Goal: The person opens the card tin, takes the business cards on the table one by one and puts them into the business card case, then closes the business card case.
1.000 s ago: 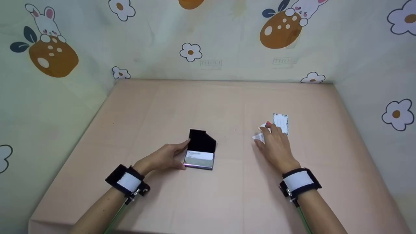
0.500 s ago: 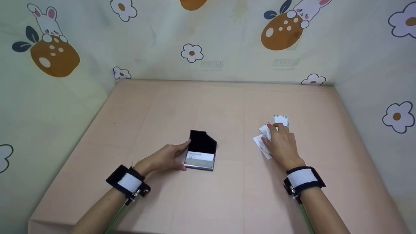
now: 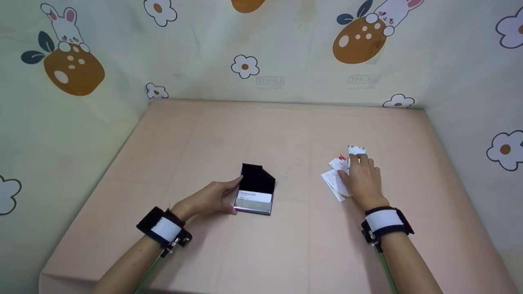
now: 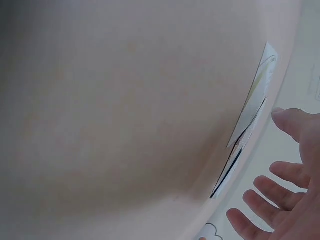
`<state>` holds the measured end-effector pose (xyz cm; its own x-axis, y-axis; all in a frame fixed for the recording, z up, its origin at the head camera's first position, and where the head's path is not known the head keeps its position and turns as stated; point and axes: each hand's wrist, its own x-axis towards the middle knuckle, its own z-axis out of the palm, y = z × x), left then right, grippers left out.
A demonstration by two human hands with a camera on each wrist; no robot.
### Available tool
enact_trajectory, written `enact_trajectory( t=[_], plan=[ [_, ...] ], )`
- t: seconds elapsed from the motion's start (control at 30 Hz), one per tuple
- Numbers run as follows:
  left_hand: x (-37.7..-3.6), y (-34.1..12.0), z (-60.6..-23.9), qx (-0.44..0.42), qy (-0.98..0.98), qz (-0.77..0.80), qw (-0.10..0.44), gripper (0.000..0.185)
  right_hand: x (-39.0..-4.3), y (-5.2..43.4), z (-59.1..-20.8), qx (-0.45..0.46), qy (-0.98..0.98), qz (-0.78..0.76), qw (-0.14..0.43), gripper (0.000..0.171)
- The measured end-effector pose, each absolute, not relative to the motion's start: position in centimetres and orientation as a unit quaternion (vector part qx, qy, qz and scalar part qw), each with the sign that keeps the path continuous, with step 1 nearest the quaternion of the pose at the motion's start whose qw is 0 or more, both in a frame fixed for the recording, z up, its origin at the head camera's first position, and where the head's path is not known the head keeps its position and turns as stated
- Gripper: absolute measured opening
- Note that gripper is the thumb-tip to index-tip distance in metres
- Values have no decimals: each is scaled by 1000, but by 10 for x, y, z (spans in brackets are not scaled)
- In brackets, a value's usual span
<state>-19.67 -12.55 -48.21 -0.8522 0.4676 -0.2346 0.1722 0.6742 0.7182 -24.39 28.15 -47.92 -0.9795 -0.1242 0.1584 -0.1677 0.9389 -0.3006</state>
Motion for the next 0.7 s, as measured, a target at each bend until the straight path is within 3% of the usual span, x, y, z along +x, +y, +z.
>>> enact_trajectory(
  t=[0.27, 0.7],
  plan=[
    [-196, -125, -480, 181, 893, 359, 202, 98, -250, 286, -480, 49, -984, 161, 62, 66],
    [-197, -125, -483, 177, 890, 368, 203, 99, -263, 297, -477, 9, -987, 158, 3, 74]
  ],
)
